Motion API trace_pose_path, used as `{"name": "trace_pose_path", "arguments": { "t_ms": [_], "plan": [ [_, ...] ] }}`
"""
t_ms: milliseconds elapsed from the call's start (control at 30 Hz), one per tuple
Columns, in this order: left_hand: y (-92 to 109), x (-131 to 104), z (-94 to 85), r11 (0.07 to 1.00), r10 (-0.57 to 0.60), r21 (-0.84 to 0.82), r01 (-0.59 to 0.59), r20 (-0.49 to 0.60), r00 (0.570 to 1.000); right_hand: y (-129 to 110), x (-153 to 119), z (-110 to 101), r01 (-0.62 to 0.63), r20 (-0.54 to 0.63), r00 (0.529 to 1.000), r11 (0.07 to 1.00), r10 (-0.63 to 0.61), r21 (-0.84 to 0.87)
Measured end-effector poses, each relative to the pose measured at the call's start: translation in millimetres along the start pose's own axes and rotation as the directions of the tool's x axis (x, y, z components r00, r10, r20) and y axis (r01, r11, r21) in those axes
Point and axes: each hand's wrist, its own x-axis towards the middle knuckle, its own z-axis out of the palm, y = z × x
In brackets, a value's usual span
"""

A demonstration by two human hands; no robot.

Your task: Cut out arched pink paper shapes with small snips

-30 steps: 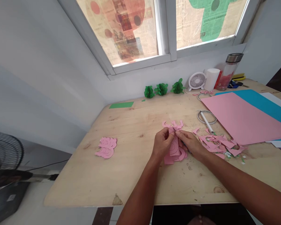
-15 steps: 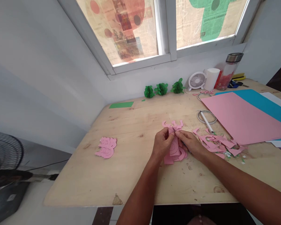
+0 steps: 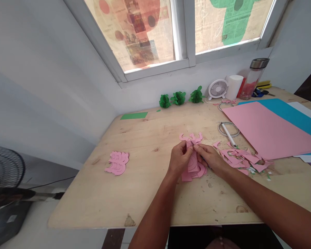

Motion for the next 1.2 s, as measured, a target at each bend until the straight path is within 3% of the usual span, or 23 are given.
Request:
{"name": "trace_pose_path", "arguments": {
  "t_ms": [1200],
  "plan": [
    [2.1, -0.3, -0.2, 1.0, -0.007, 0.006, 0.007, -0.004, 1.0, 2.5, 1.6, -0.6, -0.005, 0.009, 1.0, 1.0, 0.005, -0.007]
  ]
}}
